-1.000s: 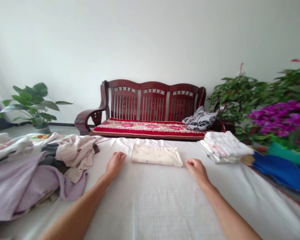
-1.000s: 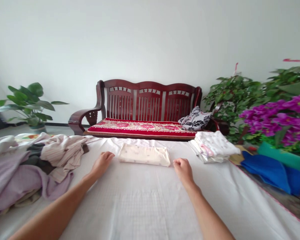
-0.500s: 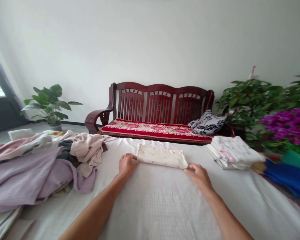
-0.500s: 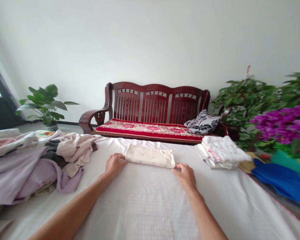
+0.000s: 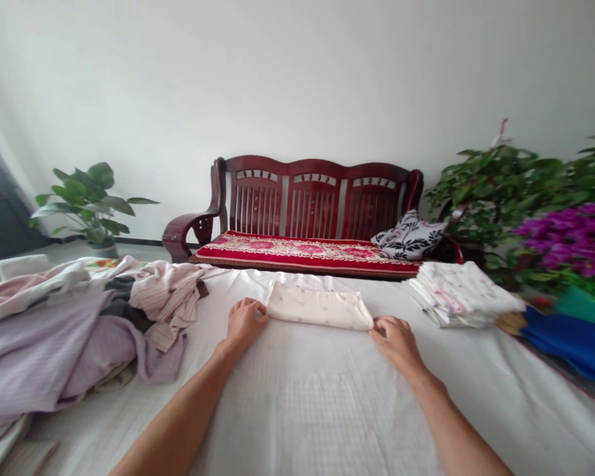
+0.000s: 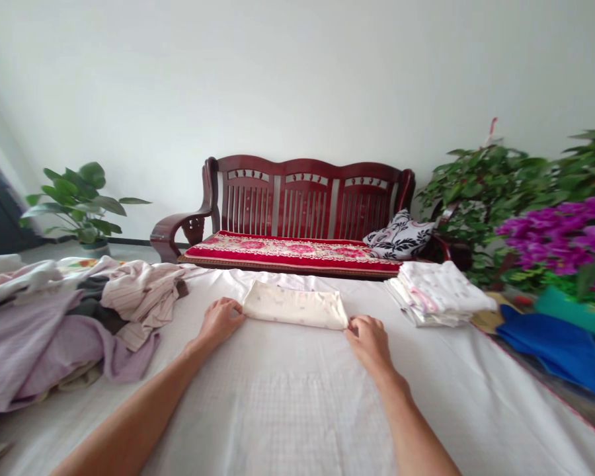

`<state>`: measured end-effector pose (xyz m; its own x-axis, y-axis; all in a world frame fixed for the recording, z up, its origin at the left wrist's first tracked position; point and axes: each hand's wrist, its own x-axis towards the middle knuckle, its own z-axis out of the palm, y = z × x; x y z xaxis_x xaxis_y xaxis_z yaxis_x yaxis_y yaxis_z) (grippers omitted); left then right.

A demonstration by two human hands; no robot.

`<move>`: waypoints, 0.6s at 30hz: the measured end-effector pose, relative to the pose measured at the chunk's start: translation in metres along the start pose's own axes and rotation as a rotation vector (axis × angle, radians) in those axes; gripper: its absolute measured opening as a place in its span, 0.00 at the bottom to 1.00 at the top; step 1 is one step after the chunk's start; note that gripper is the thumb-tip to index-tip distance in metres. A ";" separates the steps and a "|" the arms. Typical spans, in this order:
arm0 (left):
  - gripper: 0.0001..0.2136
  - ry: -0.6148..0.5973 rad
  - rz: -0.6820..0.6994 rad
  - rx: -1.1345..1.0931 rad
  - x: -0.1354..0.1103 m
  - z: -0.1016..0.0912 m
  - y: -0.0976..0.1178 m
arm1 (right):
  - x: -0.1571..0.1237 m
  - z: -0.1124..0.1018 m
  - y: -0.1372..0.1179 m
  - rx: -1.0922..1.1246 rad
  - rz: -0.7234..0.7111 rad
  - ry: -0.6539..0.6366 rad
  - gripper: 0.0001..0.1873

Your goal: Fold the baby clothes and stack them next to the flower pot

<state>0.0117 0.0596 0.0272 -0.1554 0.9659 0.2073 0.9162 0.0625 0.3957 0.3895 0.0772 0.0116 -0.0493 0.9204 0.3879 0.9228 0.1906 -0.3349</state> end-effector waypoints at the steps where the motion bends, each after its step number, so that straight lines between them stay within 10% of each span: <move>1: 0.09 0.002 0.002 0.003 0.000 0.000 0.000 | 0.000 0.000 0.000 -0.003 0.001 -0.005 0.07; 7: 0.09 -0.006 -0.017 -0.012 -0.001 0.002 -0.003 | 0.002 0.004 0.008 0.057 0.068 -0.046 0.08; 11: 0.17 0.191 -0.002 -0.077 -0.004 0.001 0.003 | -0.001 0.000 0.000 0.069 0.132 0.097 0.18; 14: 0.21 0.285 0.225 -0.079 -0.006 0.004 0.016 | -0.004 -0.001 -0.026 0.026 -0.046 0.234 0.23; 18: 0.25 0.106 0.510 0.014 -0.009 0.016 0.028 | -0.011 0.010 -0.058 -0.076 -0.315 0.068 0.29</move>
<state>0.0451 0.0569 0.0222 0.2759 0.8438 0.4603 0.8901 -0.4051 0.2089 0.3324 0.0598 0.0179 -0.3131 0.7950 0.5196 0.8924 0.4335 -0.1255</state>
